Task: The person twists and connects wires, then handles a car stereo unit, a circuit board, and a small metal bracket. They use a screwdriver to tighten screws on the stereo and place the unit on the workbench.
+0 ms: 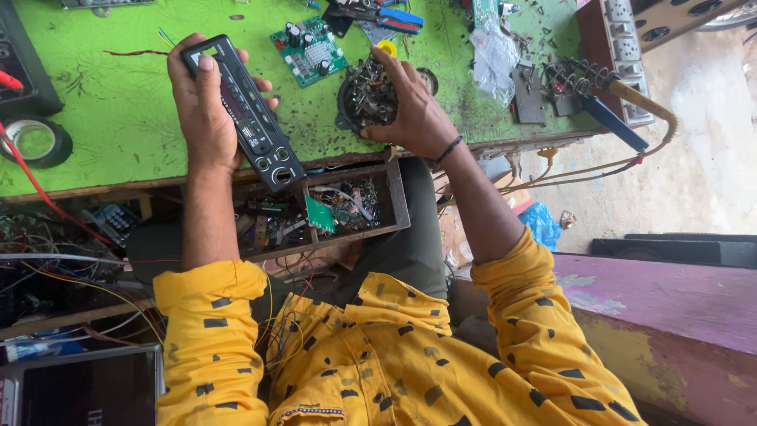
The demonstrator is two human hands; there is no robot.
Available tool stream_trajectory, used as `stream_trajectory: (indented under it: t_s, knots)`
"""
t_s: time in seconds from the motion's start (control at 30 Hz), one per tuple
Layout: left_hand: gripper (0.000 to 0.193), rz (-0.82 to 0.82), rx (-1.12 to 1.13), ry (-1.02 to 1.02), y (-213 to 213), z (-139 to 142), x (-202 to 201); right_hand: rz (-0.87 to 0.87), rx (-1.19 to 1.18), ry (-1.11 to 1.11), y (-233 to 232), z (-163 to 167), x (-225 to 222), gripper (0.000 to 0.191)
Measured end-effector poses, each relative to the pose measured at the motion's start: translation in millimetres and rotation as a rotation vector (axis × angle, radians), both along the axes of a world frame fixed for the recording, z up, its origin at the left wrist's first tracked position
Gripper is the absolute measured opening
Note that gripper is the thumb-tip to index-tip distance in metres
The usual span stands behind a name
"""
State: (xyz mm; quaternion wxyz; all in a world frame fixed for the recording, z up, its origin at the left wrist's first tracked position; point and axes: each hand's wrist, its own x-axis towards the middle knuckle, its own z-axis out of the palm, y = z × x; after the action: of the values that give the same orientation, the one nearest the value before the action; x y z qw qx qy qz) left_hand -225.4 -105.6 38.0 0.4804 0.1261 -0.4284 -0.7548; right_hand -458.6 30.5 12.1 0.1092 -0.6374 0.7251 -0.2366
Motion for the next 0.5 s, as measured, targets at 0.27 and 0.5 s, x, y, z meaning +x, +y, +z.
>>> stream_trajectory:
  t_s: [0.27,0.5]
  knots:
    - [0.048,0.013,0.023,-0.032,-4.6,-6.7,-0.4,-0.016,-0.207,-0.241,7.0,-7.9,-8.5,0.111]
    - [0.044,0.013,0.073,0.0,-7.5,-13.3,-0.9,-0.259,-0.198,-0.32,35.9,32.2,-73.0,0.097]
